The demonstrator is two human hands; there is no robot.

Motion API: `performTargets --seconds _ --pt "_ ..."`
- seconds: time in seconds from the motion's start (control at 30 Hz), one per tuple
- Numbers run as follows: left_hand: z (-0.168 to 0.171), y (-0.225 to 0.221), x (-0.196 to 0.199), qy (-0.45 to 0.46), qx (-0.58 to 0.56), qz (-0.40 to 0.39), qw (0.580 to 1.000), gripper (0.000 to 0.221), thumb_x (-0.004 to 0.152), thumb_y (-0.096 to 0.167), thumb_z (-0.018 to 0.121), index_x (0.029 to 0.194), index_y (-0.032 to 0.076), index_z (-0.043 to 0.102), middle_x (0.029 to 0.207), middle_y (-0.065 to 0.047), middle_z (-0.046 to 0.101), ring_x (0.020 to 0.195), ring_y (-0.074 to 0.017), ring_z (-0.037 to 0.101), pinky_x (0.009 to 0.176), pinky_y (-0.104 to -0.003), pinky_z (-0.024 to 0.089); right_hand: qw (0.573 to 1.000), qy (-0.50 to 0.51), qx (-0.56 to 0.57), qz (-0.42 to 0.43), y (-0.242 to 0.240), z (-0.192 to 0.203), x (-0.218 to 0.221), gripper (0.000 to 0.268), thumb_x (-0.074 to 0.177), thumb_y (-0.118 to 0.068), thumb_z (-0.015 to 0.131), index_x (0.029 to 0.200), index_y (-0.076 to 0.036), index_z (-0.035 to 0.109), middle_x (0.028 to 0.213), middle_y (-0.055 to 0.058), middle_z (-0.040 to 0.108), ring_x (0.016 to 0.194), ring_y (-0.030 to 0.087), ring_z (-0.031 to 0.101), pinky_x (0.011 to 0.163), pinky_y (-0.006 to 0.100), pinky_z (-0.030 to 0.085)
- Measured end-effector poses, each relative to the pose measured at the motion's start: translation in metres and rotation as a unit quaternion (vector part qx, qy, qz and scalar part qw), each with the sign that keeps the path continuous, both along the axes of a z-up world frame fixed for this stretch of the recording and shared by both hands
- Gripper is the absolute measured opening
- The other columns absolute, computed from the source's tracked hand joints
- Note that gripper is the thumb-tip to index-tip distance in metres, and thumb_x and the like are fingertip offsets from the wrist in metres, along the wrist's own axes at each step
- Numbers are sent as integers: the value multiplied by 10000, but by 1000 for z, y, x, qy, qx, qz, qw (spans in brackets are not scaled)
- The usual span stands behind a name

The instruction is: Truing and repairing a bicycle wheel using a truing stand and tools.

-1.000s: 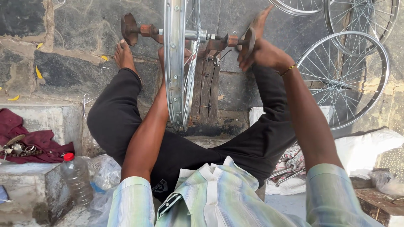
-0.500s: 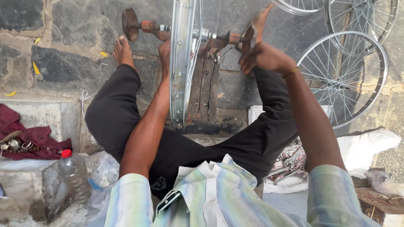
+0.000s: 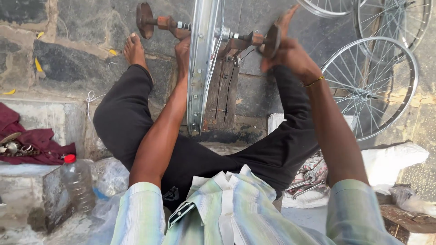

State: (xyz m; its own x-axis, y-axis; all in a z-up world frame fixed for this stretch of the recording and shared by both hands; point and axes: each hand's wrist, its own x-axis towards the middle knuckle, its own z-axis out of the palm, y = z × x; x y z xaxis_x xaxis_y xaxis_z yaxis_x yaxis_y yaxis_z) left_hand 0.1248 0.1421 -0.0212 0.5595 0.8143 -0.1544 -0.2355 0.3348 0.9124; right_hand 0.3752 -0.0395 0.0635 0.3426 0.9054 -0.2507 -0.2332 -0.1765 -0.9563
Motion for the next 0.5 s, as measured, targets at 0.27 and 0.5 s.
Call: performTargets --seconds 0.27,0.5 --pt "-24 1 5 35 29 19 999 198 938 126 633 824 14 750 704 -42 681 596 -108 615 526 -297 464 992 -66 -108 22 -4 2 -7 380 816 74 499 1188 104 576 1018 184 709 956 285 731 899 419 612" --pt "8 8 -15 40 18 -39 998 144 987 147 685 959 8 708 795 -34 681 665 -133 608 574 -311 484 977 -165 -108 82 2 7 -13 360 909 18 541 1247 106 627 1009 152 716 890 271 725 881 417 604"
